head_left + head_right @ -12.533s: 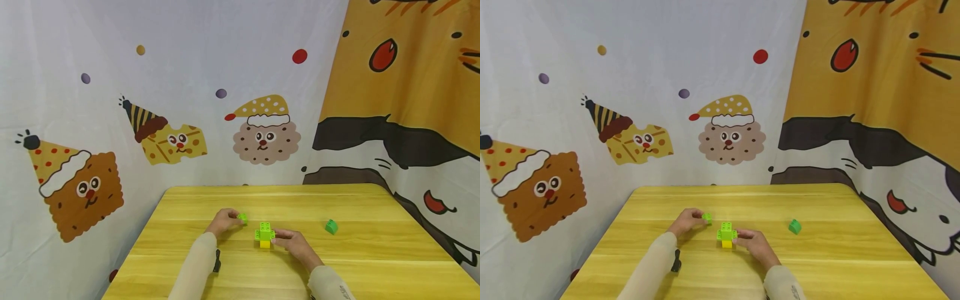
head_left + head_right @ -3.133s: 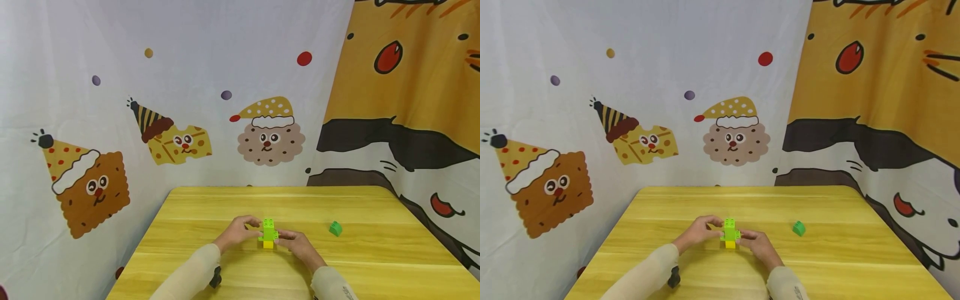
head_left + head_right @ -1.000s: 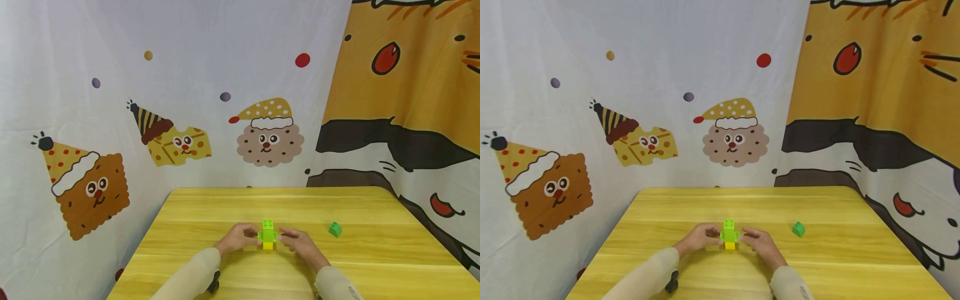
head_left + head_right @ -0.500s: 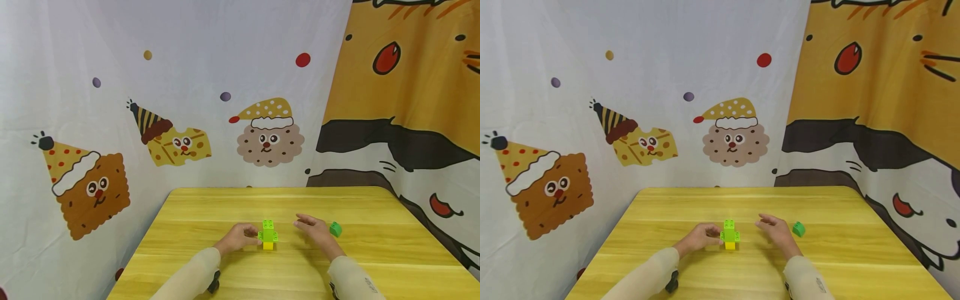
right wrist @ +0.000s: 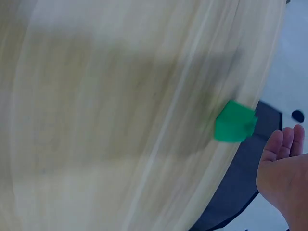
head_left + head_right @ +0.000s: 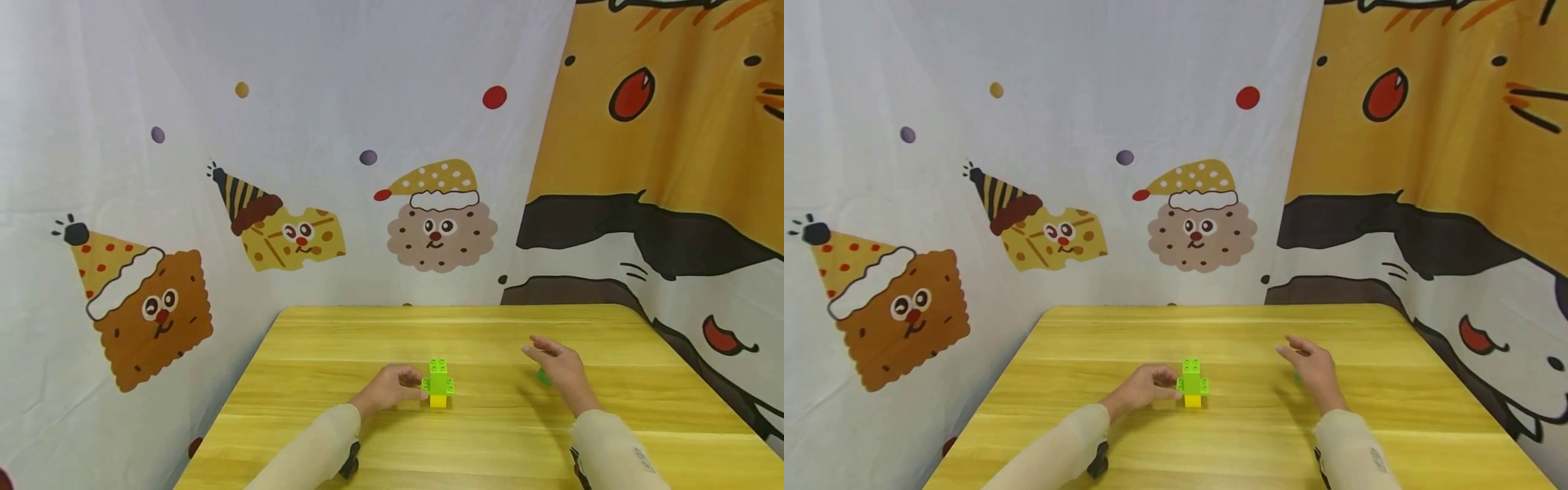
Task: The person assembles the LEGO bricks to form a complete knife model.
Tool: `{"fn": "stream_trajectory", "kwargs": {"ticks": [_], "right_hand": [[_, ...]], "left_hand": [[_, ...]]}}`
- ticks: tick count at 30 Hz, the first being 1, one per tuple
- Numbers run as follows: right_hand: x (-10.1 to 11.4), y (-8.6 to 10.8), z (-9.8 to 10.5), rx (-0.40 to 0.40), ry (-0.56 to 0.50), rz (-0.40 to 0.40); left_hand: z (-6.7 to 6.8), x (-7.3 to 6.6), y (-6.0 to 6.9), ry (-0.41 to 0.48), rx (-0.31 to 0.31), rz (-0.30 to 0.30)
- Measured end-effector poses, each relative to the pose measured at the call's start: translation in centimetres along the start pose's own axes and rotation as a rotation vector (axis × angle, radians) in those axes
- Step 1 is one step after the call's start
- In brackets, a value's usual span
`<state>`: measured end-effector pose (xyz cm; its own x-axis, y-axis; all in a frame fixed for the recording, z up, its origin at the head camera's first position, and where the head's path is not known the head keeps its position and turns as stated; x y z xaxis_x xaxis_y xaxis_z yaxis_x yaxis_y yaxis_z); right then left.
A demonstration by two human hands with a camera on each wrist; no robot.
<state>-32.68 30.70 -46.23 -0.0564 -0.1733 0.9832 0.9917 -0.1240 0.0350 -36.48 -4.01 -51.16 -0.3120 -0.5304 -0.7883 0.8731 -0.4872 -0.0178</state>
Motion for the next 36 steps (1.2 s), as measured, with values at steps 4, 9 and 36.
{"fn": "stream_trajectory", "kwargs": {"ticks": [4,9,36], "right_hand": [[-0.7,0.1,1.7,-0.036,0.004,-0.008],[-2.3,-0.1,3.4,-0.063,0.037,-0.051],[-6.4,-1.1,3.7,-0.059,0.103,-0.145]], "left_hand": [[0.0,0.1,0.0,0.011,0.000,0.001],[0.0,0.1,0.0,0.014,-0.002,0.005],[0.0,0.1,-0.1,0.008,0.008,0.007]]}}
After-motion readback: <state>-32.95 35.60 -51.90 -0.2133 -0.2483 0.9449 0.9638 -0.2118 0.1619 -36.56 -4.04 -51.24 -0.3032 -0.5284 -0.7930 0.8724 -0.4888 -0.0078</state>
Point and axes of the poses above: each hand's wrist, its own y-axis away from the middle knuckle, its own z-axis out of the back of the hand, x = y × z, the point moved 5 cm from there along -y, towards the middle knuckle, and after that the axes turned 11 degrees about -y, right-handed, at the moved point
